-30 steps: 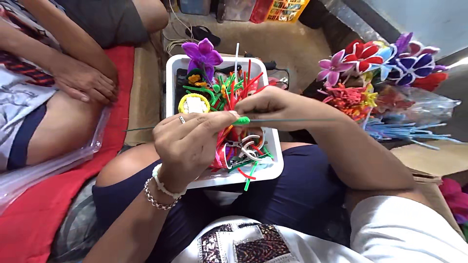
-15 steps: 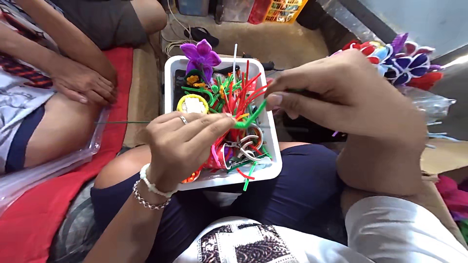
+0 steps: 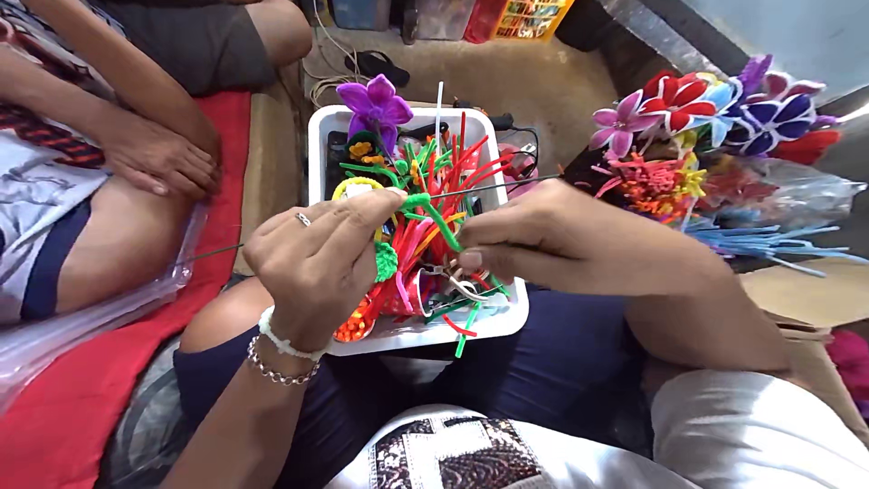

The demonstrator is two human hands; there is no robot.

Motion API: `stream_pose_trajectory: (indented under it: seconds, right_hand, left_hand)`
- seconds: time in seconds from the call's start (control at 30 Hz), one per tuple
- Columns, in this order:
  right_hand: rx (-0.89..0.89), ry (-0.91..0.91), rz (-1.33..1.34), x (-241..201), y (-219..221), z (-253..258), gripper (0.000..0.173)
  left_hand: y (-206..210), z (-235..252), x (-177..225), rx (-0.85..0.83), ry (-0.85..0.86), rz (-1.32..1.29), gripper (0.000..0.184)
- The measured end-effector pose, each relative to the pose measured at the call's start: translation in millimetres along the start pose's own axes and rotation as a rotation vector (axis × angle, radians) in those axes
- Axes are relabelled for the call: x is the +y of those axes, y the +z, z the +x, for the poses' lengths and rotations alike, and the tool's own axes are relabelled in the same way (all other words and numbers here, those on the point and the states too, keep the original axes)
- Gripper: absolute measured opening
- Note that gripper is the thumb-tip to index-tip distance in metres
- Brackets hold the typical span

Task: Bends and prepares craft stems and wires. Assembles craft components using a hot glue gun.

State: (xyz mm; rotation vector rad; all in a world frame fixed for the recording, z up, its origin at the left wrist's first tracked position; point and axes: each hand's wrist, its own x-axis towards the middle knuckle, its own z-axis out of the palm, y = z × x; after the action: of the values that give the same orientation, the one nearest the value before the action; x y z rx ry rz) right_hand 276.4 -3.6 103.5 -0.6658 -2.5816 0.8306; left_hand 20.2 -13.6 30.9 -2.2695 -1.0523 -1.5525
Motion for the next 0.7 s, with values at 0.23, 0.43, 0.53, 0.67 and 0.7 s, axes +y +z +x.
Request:
stream_pose_trajectory:
  seconds: [0.23, 0.43, 0.53, 0.67, 0.7]
  right_hand:
    - [0.205, 0.046, -0.403, -17, -33, -7, 0.029]
    - [0.073, 0.064, 0.035, 32, -24, 8, 0.025]
    - [-0.013, 0.076, 0.154, 37, -4, 13, 0.025]
    - [-0.101, 0.069, 0.147, 16, 7, 8, 0.026]
    - [-0.084, 0.043, 0.131, 10, 7, 7, 0.027]
  left_hand:
    - [-3, 0, 6, -0.103, 0.124, -0.020, 0.019]
    - [3, 2, 13, -0.058, 0.044, -0.257, 0.019]
    - [3, 1, 10, -0.019, -0.015, -0.233, 0.014]
    - [2, -1, 0, 0.019, -0.048, -0.093, 0.015]
    - [1, 0, 1, 0.019, -0.043, -0.051, 0.015]
